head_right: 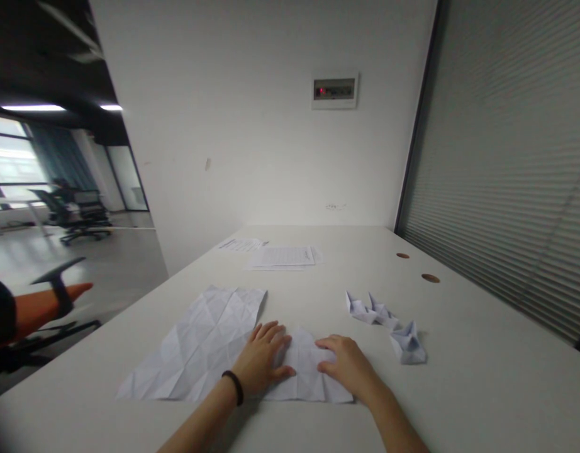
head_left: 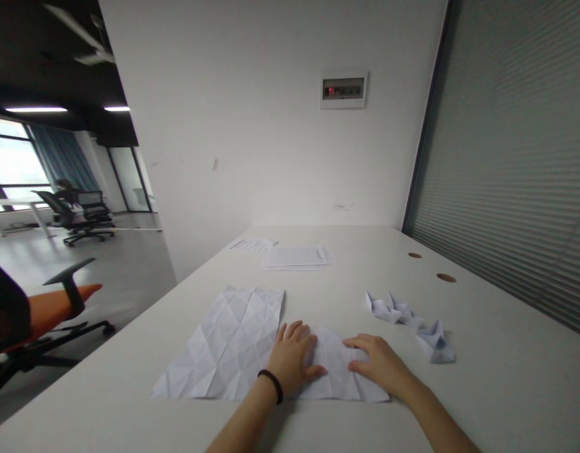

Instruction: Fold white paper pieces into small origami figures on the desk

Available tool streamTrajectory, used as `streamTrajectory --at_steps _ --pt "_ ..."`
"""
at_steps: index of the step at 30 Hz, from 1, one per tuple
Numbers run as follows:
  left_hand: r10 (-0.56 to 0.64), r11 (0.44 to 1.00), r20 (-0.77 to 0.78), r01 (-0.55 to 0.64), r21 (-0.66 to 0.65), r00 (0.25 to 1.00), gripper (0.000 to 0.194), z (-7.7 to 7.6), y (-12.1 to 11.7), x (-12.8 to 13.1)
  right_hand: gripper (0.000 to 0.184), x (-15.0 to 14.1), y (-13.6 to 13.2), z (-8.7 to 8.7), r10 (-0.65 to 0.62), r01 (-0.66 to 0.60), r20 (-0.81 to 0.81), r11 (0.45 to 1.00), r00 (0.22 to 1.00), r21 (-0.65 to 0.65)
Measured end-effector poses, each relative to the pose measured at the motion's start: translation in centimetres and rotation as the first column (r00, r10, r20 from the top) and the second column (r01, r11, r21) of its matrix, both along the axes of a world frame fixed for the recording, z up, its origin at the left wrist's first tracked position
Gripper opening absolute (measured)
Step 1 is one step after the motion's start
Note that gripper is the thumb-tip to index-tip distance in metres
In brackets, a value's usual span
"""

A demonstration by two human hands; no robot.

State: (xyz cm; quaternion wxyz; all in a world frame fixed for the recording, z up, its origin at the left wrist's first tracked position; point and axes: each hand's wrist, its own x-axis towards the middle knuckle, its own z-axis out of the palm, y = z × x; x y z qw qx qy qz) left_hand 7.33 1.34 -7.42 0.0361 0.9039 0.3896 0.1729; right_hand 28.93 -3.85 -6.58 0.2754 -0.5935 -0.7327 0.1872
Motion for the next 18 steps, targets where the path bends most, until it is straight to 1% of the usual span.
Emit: streamTrajectory --at_steps 2,5,6,8,11,12,14,15,16,17,18 --pt "-0.019 1.0 0.045 0.018 0.013 0.999 0.041 0.7 -0.2 0.1 0.025 -0.1 0.1 0.1 -0.022 0.022 0.008 1.0 1.0 0.021" --pt "-0.058 0.998 0.104 0.058 0.005 0.993 0.013 2.2 -0.7 0.4 0.009 -0.3 0.0 0.5 -0.063 0.061 0.017 0.995 0.998 0.08" --pt "-0.061 0.998 0.113 0.064 -0.016 0.992 0.012 2.6 -0.9 0.4 0.008 -0.4 -0.1 0.6 -0.064 0.062 0.019 0.993 0.998 0.096" --pt "-0.068 0.993 0.112 0.078 -0.083 0.991 0.02 3.1 -1.4 0.5 0.01 -0.5 -0.5 0.9 -0.041 0.039 0.021 0.994 0.999 0.101" --pt "-0.117 0.967 0.067 0.129 -0.22 0.991 0.015 2.9 -2.0 0.5 0.005 -0.6 -1.1 1.3 0.027 -0.027 -0.001 0.999 1.0 0.039" --pt "-0.126 0.955 0.04 0.132 -0.267 0.991 0.028 2.7 -2.2 0.6 0.003 -0.7 -1.2 1.3 0.046 -0.045 -0.017 0.999 0.999 0.01" --pt "-0.121 0.937 -0.019 0.108 -0.332 0.992 0.066 2.1 -2.6 0.8 0.012 -0.8 -1.2 1.2 0.061 -0.062 -0.047 0.998 0.997 -0.029" --pt "-0.105 0.936 -0.041 0.085 -0.342 0.994 0.08 1.8 -2.8 1.0 0.015 -0.8 -1.1 1.0 0.056 -0.058 -0.054 0.998 0.997 -0.036" --pt "-0.087 0.94 -0.056 0.063 -0.336 0.995 0.088 1.5 -2.9 1.2 0.016 -0.9 -1.0 0.7 0.044 -0.045 -0.052 0.998 0.998 -0.035" --pt "-0.075 0.946 -0.066 0.05 -0.32 0.995 0.089 1.3 -3.0 1.3 0.014 -1.0 -0.9 0.4 0.024 -0.025 -0.042 0.999 0.999 -0.023" --pt "-0.064 0.952 -0.074 0.039 -0.302 0.995 0.087 1.2 -3.1 1.5 0.01 -1.1 -0.7 0.0 -0.005 0.005 -0.027 1.0 1.0 -0.001"
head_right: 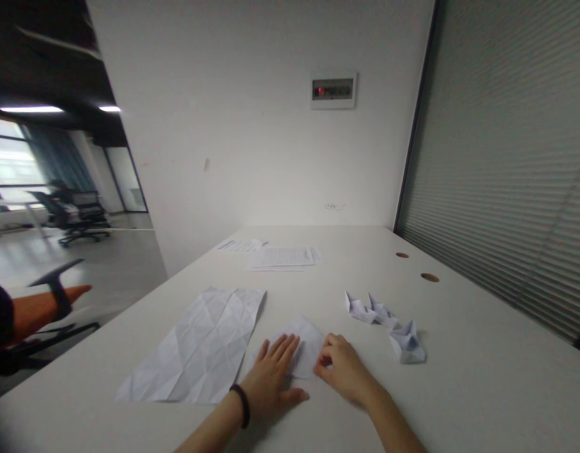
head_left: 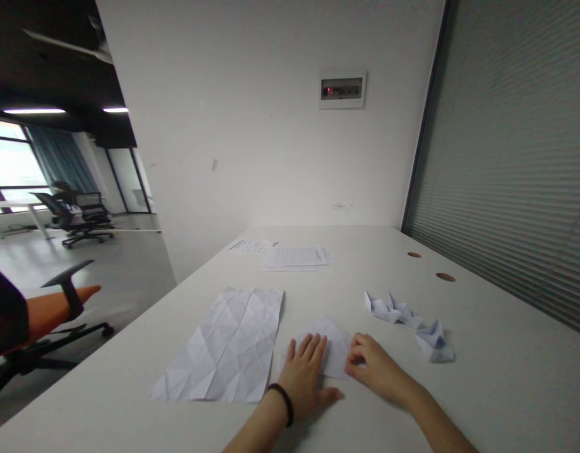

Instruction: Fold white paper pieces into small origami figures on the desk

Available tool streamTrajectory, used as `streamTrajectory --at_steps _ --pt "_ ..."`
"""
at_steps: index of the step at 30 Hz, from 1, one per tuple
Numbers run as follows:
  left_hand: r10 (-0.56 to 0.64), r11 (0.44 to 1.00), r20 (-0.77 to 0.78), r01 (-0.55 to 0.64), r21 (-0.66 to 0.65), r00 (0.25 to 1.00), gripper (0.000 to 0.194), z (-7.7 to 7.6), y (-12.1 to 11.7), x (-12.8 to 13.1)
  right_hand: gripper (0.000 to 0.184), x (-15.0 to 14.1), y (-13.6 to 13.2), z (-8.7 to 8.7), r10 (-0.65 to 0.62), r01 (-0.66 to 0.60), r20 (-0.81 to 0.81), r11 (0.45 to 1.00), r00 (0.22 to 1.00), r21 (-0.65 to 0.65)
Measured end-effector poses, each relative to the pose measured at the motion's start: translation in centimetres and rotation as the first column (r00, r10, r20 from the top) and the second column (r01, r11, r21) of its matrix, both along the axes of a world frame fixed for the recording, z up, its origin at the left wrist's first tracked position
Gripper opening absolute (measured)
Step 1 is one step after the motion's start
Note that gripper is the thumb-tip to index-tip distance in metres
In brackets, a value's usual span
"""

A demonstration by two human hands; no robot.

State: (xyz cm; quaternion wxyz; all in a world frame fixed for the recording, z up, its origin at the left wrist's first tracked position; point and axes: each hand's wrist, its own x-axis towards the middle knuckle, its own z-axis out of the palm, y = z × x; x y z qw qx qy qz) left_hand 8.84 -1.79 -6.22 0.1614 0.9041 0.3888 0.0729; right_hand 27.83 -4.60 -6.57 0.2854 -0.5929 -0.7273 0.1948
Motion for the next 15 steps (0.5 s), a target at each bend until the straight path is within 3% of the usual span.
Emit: streamTrajectory --at_steps 2,5,9,11,15 --pt "0.015 0.999 -0.013 -0.014 0.029 1.0 0.077 -0.1 -0.1 0.2 0.005 -0.1 0.3 -0.8 -0.082 0.08 0.03 0.995 0.996 0.051" --pt "0.021 0.999 -0.023 -0.02 0.034 1.0 0.073 -0.1 -0.1 0.4 0.018 0.0 0.9 -1.7 -0.156 0.155 0.01 0.985 0.988 0.078" --pt "0.03 0.999 -0.004 -0.03 0.042 1.0 0.079 -0.1 0.1 0.4 0.011 0.4 1.6 -1.7 -0.14 0.153 -0.289 0.988 0.947 0.023" --pt "0.018 0.999 0.01 -0.018 0.048 1.0 0.084 -0.2 0.2 0.4 0.015 0.3 1.7 -1.1 -0.138 0.142 -0.522 0.989 0.842 -0.034" --pt "-0.019 0.999 0.078 0.017 0.034 0.997 0.095 -0.5 0.3 0.5 0.037 -0.3 1.1 0.6 -0.111 -0.035 -0.867 0.989 0.486 -0.146"
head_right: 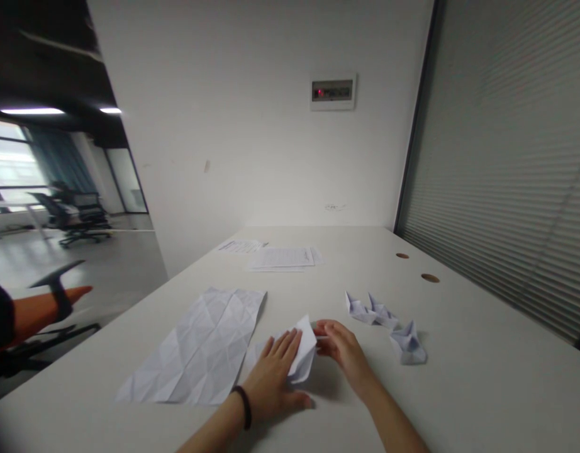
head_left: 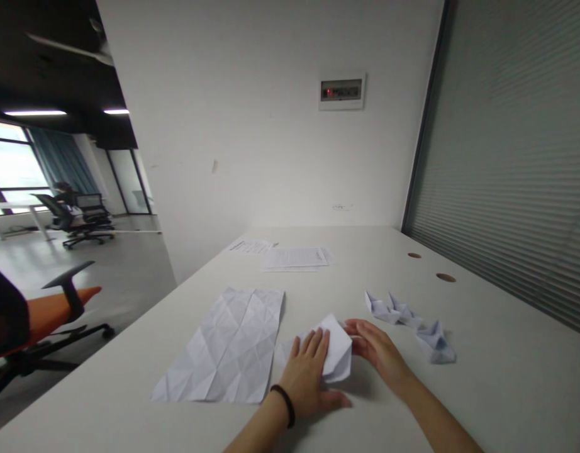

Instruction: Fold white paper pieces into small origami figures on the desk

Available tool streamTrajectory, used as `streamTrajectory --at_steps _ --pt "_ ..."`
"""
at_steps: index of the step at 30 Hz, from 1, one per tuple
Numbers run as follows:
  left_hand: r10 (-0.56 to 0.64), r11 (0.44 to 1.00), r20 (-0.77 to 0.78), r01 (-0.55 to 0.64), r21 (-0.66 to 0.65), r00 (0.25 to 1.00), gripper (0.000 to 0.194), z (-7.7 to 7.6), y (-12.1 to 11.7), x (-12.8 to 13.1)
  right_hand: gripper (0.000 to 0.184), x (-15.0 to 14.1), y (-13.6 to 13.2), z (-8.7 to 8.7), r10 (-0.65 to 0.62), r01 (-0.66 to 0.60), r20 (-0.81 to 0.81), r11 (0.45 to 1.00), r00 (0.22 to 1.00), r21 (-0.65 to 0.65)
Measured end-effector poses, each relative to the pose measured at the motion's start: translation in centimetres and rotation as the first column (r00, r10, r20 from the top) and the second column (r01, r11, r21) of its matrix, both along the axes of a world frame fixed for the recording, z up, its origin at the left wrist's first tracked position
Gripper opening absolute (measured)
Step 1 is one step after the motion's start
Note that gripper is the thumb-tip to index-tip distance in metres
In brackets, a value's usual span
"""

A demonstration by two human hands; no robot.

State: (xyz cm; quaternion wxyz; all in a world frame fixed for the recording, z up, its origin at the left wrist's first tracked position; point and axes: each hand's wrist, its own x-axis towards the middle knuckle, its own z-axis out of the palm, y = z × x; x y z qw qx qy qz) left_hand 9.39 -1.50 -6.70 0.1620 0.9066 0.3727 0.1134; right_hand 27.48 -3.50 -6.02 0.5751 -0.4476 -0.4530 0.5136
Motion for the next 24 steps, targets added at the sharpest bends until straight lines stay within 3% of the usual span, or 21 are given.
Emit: streamTrajectory --at_steps 2,4,6,8,10,12,15,18,19,21,23,24 --pt "-0.001 1.0 0.135 0.004 -0.019 0.991 0.078 0.0 0.1 0.1 0.04 -0.2 -0.3 0.5 0.075 -0.075 -0.091 0.997 0.993 -0.001" --pt "0.019 0.997 0.368 0.009 -0.075 0.93 0.053 0.2 0.2 0.3 0.04 -0.2 -0.2 0.6 0.029 -0.028 -0.033 0.999 0.999 0.016" --pt "0.124 0.981 0.61 -0.003 -0.194 0.782 0.044 0.4 0.4 0.3 0.04 0.1 0.3 0.2 -0.131 0.127 0.077 0.99 0.988 0.058" --pt "0.309 0.935 0.769 -0.031 -0.353 0.56 0.044 0.7 0.7 0.2 0.04 0.4 0.8 -0.5 -0.246 0.234 0.141 0.967 0.959 0.096" --pt "0.476 0.863 0.812 -0.003 -0.505 0.337 0.042 1.0 0.9 0.1 0.039 0.4 1.1 -1.3 -0.221 0.21 0.136 0.974 0.966 0.09" --pt "0.582 0.789 0.793 0.111 -0.605 0.182 0.038 1.2 1.1 0.1 0.037 0.0 1.2 -1.8 -0.124 0.116 0.106 0.99 0.987 0.085" --pt "0.659 0.695 0.746 0.302 -0.653 0.095 0.031 1.6 0.9 0.4 0.036 -0.8 1.0 -1.9 -0.066 0.055 0.089 0.991 0.994 0.12" --pt "0.7 0.641 0.71 0.373 -0.671 0.074 0.029 1.9 0.9 0.6 0.036 -0.9 0.7 -1.3 -0.123 0.116 0.066 0.989 0.99 0.092" --pt "0.695 0.654 0.716 0.358 -0.667 0.063 0.03 1.9 1.1 0.5 0.035 -0.6 0.7 -1.1 -0.15 0.146 0.054 0.987 0.987 0.07" --pt "0.635 0.746 0.772 0.238 -0.622 0.026 0.034 1.7 1.5 0.1 0.033 0.2 0.7 -0.8 -0.218 0.216 0.054 0.975 0.974 0.045" --pt "0.514 0.858 0.858 -0.016 -0.514 0.009 0.04 1.5 2.0 -0.6 0.032 1.1 0.8 -0.8 -0.288 0.282 0.127 0.957 0.949 0.063" --pt "0.442 0.886 0.896 -0.169 -0.431 0.032 0.041 1.5 2.2 -1.0 0.031 1.4 0.9 -0.9 -0.309 0.298 0.189 0.951 0.932 0.086"
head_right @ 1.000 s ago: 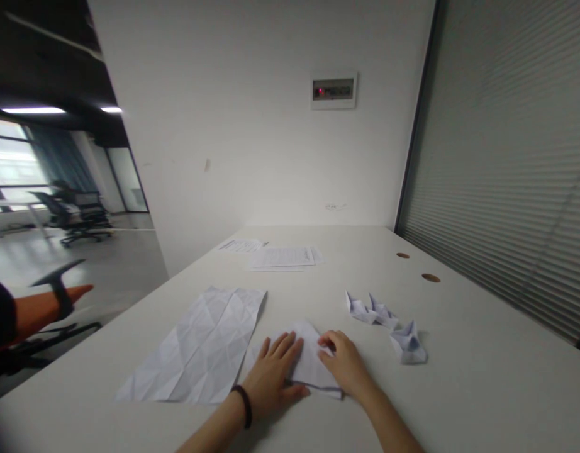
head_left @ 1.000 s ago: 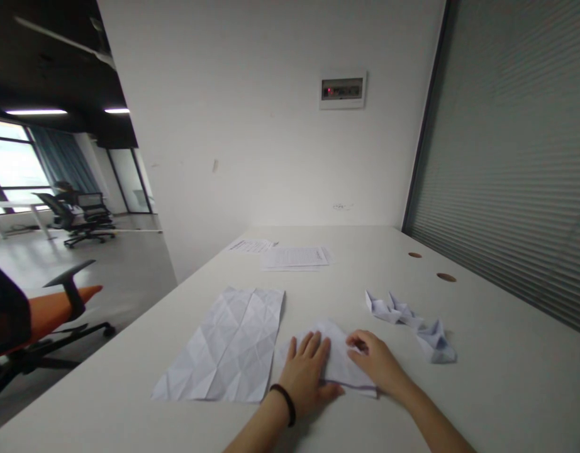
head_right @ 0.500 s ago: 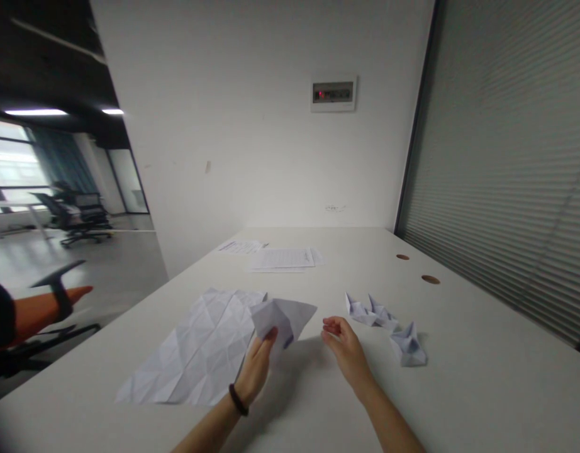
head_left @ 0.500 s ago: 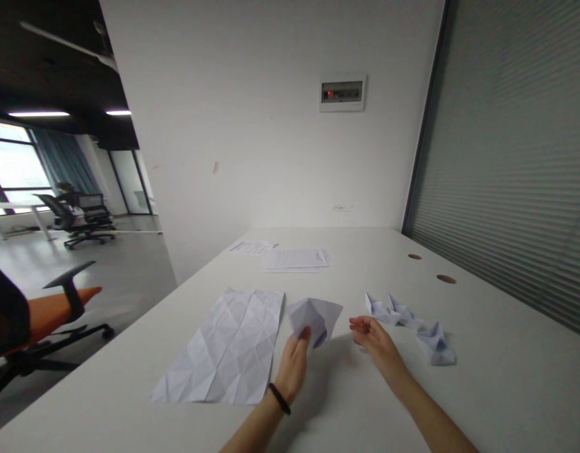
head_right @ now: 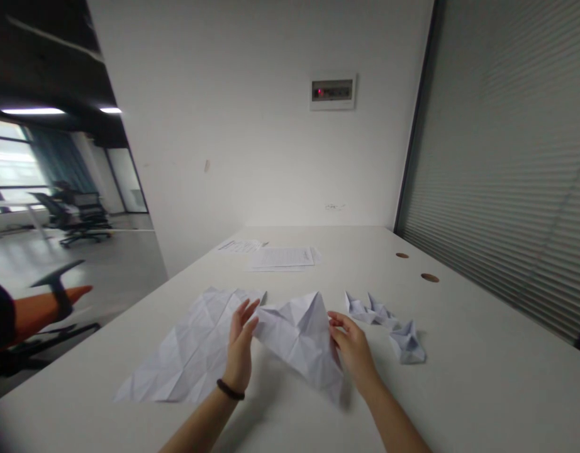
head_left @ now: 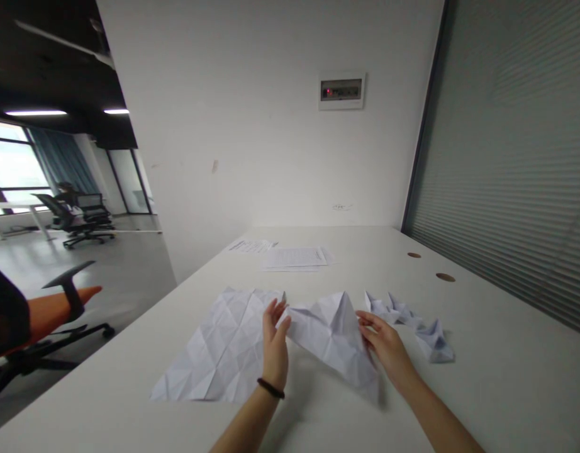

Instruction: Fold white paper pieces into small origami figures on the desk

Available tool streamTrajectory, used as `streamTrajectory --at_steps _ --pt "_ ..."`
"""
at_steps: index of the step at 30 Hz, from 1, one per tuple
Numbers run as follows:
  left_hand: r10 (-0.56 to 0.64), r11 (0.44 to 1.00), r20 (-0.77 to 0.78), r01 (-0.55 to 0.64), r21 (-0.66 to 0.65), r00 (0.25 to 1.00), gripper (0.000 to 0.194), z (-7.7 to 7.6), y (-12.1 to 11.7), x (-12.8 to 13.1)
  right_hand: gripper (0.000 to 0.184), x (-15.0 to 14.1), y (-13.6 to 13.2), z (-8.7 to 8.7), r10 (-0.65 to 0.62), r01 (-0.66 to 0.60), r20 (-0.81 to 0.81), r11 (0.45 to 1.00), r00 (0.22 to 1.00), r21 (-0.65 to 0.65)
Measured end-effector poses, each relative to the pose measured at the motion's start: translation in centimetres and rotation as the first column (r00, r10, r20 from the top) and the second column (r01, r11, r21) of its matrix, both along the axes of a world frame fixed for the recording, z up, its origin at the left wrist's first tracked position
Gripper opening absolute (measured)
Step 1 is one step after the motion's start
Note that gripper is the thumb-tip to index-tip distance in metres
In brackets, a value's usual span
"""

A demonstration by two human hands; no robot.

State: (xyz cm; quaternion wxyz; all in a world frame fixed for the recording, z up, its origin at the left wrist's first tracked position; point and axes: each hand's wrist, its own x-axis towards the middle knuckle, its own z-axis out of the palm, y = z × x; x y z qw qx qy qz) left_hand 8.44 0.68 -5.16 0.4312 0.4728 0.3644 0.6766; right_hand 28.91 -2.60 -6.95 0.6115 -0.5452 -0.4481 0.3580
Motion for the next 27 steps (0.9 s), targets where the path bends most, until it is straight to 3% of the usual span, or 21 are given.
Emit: streamTrajectory --at_steps 2,3,4,6,7,9,11,12,16,27 --pt "0.216 0.964 -0.19 -0.18 0.194 0.958 0.04 0.2 0.1 -0.7 0.027 0.3 0.2 -0.6 -0.009 0.007 0.167 1.0 0.986 0.011" --pt "0.287 0.934 -0.278 -0.204 0.292 0.916 0.038 0.3 0.1 -0.9 0.026 0.3 0.2 -0.9 -0.005 -0.001 0.259 1.0 0.966 0.021" --pt "0.323 0.91 -0.376 -0.177 0.374 0.868 0.035 0.4 -0.1 -1.0 0.025 0.1 0.2 -1.2 0.006 -0.017 0.35 0.999 0.937 0.031" --pt "0.29 0.9 -0.622 0.015 0.436 0.728 0.03 0.5 -0.5 -0.9 0.026 -0.5 0.1 -1.6 0.046 -0.069 0.506 0.997 0.861 0.028" --pt "0.221 0.907 -0.757 0.155 0.391 0.615 0.03 0.3 -0.8 -0.7 0.027 -0.9 -0.1 -1.6 0.078 -0.103 0.562 0.995 0.824 0.012" --pt "0.043 0.902 -0.947 0.395 0.174 0.317 0.039 -0.3 -1.4 -0.2 0.027 -1.4 -0.6 -1.5 0.164 -0.177 0.629 0.983 0.76 -0.042" --pt "-0.072 0.876 -0.994 0.481 -0.025 0.081 0.056 -1.1 -1.9 0.3 0.032 -1.7 -1.1 -1.3 0.233 -0.23 0.673 0.968 0.702 -0.096" --pt "-0.09 0.872 -0.996 0.484 -0.067 0.024 0.061 -1.4 -2.1 0.5 0.04 -1.7 -1.3 -1.2 0.253 -0.243 0.693 0.963 0.675 -0.115" --pt "-0.121 0.873 -0.992 0.471 -0.127 -0.044 0.066 -1.6 -2.3 0.8 0.061 -1.6 -1.6 -1.2 0.281 -0.249 0.742 0.956 0.609 -0.157" --pt "-0.083 0.884 -0.995 0.457 -0.098 -0.053 0.063 -1.9 -1.8 0.6 0.051 -1.5 -1.3 -0.6 0.259 -0.227 0.778 0.962 0.573 -0.153"
